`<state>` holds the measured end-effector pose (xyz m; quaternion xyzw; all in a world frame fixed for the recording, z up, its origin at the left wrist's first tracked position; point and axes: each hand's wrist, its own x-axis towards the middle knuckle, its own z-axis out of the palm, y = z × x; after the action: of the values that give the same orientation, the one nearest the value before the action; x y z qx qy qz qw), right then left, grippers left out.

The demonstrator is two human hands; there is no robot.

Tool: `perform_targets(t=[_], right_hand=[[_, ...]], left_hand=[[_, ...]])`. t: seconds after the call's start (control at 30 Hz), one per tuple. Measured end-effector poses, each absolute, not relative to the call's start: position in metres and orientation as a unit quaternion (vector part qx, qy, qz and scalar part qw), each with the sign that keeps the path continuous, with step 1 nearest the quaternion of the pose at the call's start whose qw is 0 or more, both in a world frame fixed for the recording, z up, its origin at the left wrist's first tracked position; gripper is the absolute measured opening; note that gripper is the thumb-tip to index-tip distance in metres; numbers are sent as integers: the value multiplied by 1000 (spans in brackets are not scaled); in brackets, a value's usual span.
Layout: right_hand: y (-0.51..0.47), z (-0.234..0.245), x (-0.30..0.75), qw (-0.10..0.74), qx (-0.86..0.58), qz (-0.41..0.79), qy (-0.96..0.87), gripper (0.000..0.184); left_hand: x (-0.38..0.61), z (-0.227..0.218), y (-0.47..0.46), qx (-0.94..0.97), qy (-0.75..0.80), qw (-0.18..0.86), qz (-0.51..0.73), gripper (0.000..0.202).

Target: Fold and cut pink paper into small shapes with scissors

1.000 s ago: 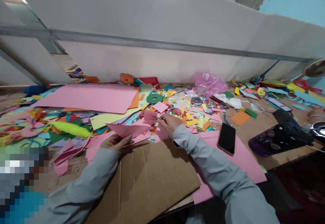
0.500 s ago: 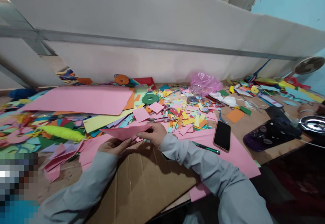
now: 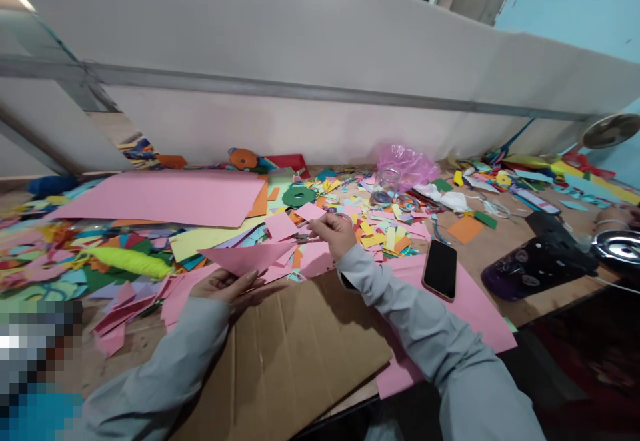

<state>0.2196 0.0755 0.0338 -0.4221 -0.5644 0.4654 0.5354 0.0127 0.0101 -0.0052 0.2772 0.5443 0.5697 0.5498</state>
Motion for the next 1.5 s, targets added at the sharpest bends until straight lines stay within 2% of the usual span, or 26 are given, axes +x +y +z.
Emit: perform_targets(t=[0.1, 0.17, 0.23, 0.37, 0.43, 0.53, 0.6, 0.67, 0.87, 1.1, 1.27, 1.5], right_hand=[[65, 38, 216, 533, -404, 423, -611, 25], [51, 39, 208, 470, -377, 447, -661, 31], [38, 37, 198, 406, -353, 456, -708, 34], [31, 32, 192, 396, -341, 427, -738, 18], [34, 31, 195, 407, -337, 429, -732, 19], [39, 30, 200, 417, -329, 432, -728, 17], [41, 29, 202, 408, -321, 435, -736, 14], [41, 27, 203, 395, -311, 438, -745, 11], [45, 23, 202, 398, -284, 447, -749, 9], [43, 28, 199, 406, -226, 393, -793, 23], [40, 29, 200, 395, -266, 409, -778, 24], [37, 19, 195, 423, -378, 473, -674, 22]], left_hand=[[15, -11, 11, 289, 547, 537, 573, 36], [18, -16, 10, 337, 549, 508, 572, 33], [19, -18, 8, 440, 523, 448, 577, 30], [14, -16, 4, 598, 488, 321, 550, 25], [11, -13, 4, 570, 502, 347, 550, 33], [9, -7, 5, 454, 510, 486, 545, 49], [8, -3, 6, 389, 507, 564, 523, 49], [8, 0, 6, 374, 507, 600, 494, 44], [13, 7, 2, 388, 513, 597, 479, 44], [11, 5, 6, 366, 520, 591, 496, 41], [11, 5, 5, 396, 520, 586, 480, 35], [17, 4, -2, 436, 513, 571, 470, 40]])
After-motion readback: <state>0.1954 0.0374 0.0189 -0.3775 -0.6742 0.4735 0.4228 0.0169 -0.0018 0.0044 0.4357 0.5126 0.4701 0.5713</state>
